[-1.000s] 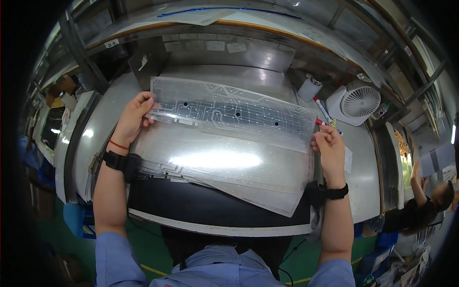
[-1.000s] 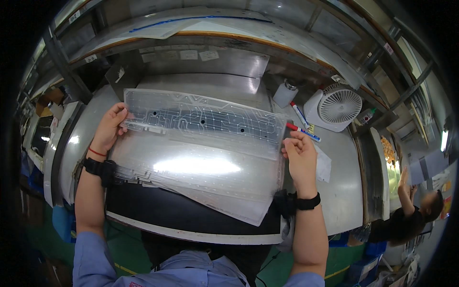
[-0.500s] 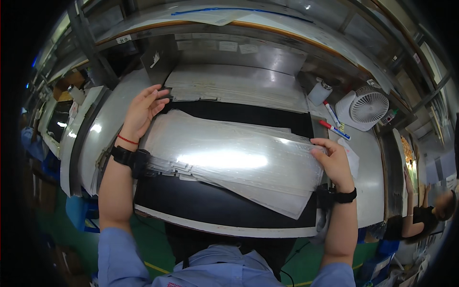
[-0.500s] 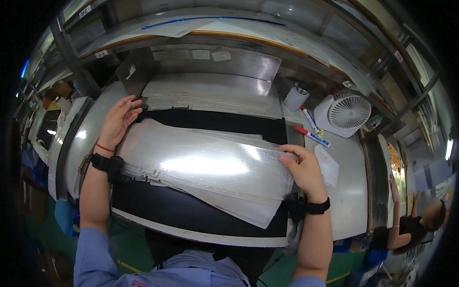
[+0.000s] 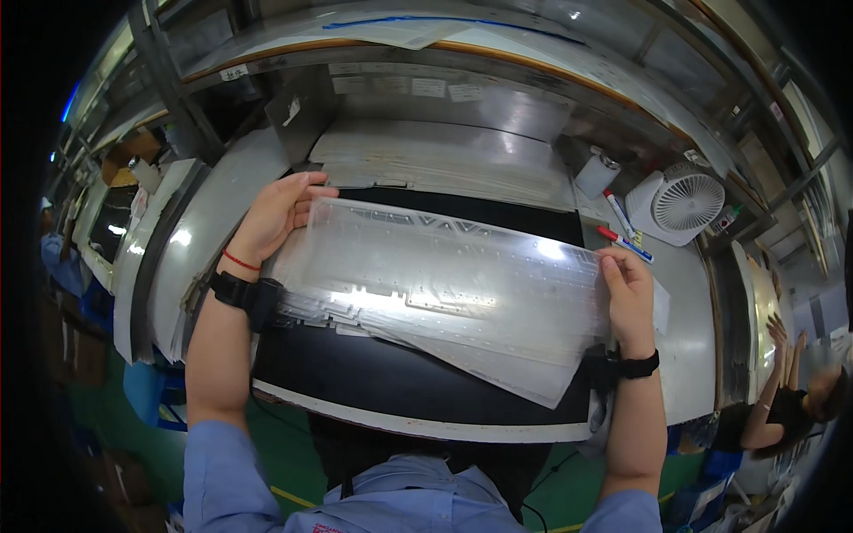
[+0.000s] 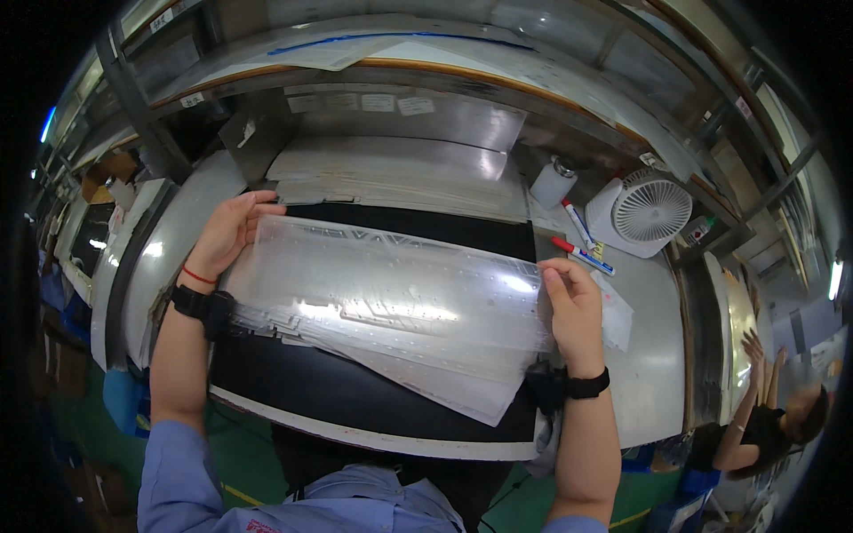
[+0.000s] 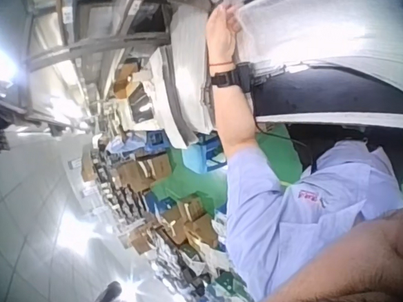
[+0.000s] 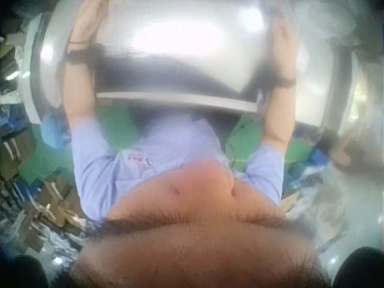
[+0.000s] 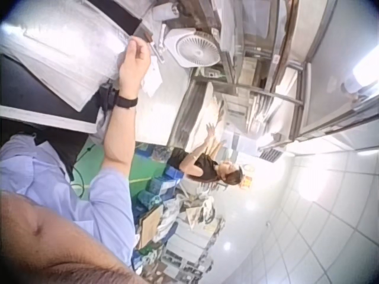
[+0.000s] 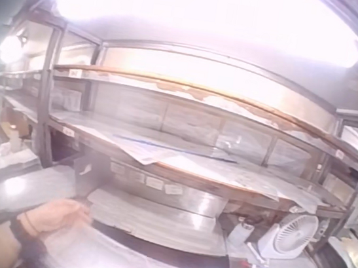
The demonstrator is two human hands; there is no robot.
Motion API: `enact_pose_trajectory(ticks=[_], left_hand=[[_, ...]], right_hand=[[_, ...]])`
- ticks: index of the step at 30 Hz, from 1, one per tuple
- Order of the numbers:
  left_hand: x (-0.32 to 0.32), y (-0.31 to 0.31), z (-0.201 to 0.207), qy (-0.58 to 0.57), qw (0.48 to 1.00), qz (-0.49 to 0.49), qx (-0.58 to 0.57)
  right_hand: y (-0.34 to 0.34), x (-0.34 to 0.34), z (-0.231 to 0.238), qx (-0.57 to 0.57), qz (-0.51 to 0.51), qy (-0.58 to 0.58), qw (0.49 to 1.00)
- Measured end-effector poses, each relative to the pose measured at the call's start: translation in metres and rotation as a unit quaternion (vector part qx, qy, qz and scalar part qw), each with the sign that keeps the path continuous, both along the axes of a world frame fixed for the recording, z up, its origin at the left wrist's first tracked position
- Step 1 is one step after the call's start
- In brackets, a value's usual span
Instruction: Inspecting and stacking thin transparent plastic sheets, likely for keyboard or electronics manufacturing.
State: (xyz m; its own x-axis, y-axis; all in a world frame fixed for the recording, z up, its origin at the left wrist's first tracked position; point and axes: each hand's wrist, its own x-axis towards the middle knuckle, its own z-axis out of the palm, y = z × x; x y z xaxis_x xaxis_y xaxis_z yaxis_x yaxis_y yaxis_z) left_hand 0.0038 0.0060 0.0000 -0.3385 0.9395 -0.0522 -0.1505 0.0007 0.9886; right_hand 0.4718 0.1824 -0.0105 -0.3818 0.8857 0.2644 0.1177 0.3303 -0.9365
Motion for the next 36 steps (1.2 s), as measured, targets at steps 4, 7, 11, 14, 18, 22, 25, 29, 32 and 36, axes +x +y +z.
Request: enact_pose_trajectory(ticks=[4,7,11,14,18,22,25,29,32,36], left_hand=[[-0.005,-0.004,-0.002,0.117,0.989,-0.063,-0.071],[-0.003,-0.004,-0.003,0.145,0.986,-0.061,-0.051],[-0.014,0.000,-0.017,0.068,0.998,-0.007,0.007],[-0.019,0.001,-0.016,0.041,0.999,0.002,0.014],[-0.011,0.003,-0.015,0.033,0.999,0.029,0.016],[-0.020,0.000,-0.016,0.066,0.997,0.025,0.013],[-0.026,-0.002,-0.018,0.029,0.998,0.013,0.050],[-0.021,-0.004,-0.010,0.006,0.997,0.030,0.075],[-0.001,0.002,0.000,0.008,0.996,0.083,0.040],[-0.006,0.002,-0.009,0.078,0.994,0.067,0.036]], right_hand=[[-0.001,-0.003,-0.001,-0.035,-0.018,0.021,0.999],[0.000,-0.004,-0.004,-0.064,-0.021,0.038,0.997],[-0.005,-0.010,0.003,-0.098,-0.033,0.092,0.990],[0.004,0.000,-0.001,-0.107,-0.022,0.064,0.992],[0.004,0.000,-0.001,-0.101,-0.021,0.056,0.993],[0.004,0.002,-0.001,-0.097,-0.025,0.065,0.993],[0.004,0.004,0.000,-0.096,-0.023,0.094,0.991],[-0.004,-0.003,0.009,-0.116,-0.037,0.161,0.979],[0.008,0.010,-0.005,-0.074,-0.034,0.136,0.987],[-0.008,-0.007,0.012,-0.064,-0.018,0.115,0.991]])
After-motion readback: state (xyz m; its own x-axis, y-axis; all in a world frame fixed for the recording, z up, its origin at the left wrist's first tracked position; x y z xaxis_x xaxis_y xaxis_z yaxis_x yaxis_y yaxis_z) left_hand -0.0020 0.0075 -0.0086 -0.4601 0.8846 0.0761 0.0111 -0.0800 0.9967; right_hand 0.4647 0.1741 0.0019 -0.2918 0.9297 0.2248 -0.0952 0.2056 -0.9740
